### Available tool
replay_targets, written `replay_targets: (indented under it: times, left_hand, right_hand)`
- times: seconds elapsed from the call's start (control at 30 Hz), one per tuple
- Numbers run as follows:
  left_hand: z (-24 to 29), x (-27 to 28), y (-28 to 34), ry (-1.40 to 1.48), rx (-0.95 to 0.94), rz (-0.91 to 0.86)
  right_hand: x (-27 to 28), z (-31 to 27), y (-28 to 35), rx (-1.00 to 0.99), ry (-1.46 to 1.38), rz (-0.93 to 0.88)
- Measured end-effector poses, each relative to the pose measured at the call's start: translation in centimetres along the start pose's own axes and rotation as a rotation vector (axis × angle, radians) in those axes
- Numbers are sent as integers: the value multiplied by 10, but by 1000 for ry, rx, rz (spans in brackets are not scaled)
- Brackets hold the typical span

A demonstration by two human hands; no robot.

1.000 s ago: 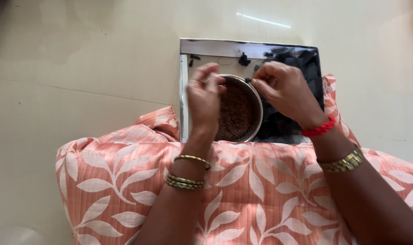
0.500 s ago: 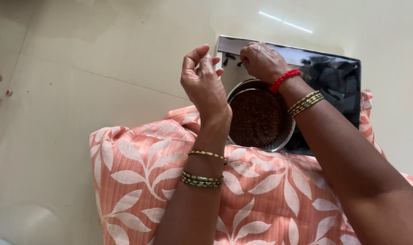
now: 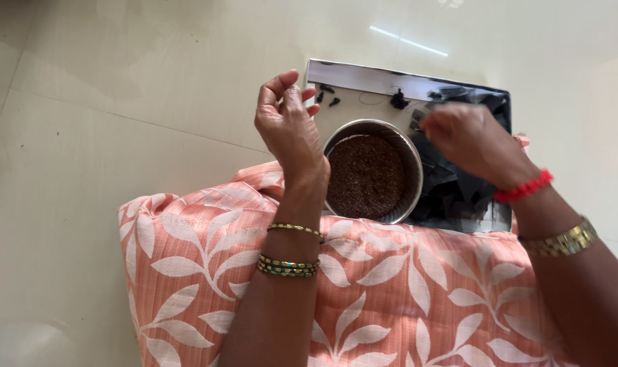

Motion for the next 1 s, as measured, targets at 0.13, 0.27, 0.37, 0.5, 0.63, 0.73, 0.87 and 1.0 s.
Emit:
replay_targets:
  times: [0.13, 0.27, 0.37, 0.5, 0.63, 0.73, 0.87, 1.0]
  left_hand:
    - [-5, 1, -1, -1, -8, -11]
    - [-15, 0, 0, -39, -35, -55]
    - [-25, 2, 0, -55, -36, -95]
    - [-35, 3, 3, -52, -38, -177]
    - [-37, -1, 10, -74, 17, -236]
    - [-41, -6, 18, -80, 32, -305]
    - [-44, -11, 25, -134, 27, -378]
    - [-44, -12, 27, -180, 58, -427]
  right_hand:
    - [-6, 32, 53, -165, 29, -99]
    - [-27, 60, 73, -208, -36, -77]
    - [-40, 64, 67, -239, 39, -85]
    - [-46, 66, 63, -339, 178, -127]
    - [-40, 62, 63, -289, 100, -9]
    - [-35, 59, 61, -218, 134, 107]
    - [-36, 62, 54, -199, 120, 180]
    - [-36, 71, 57, -340, 102, 123]
Point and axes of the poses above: each hand's wrist, its own y-axis away from the middle knuckle, its own x-axis out of the back of the hand, z = x × y, the point moved 3 cm from there along -y, towards the middle knuckle, and after that the axes turned 14 degrees about -y, right-handed, at the moved point
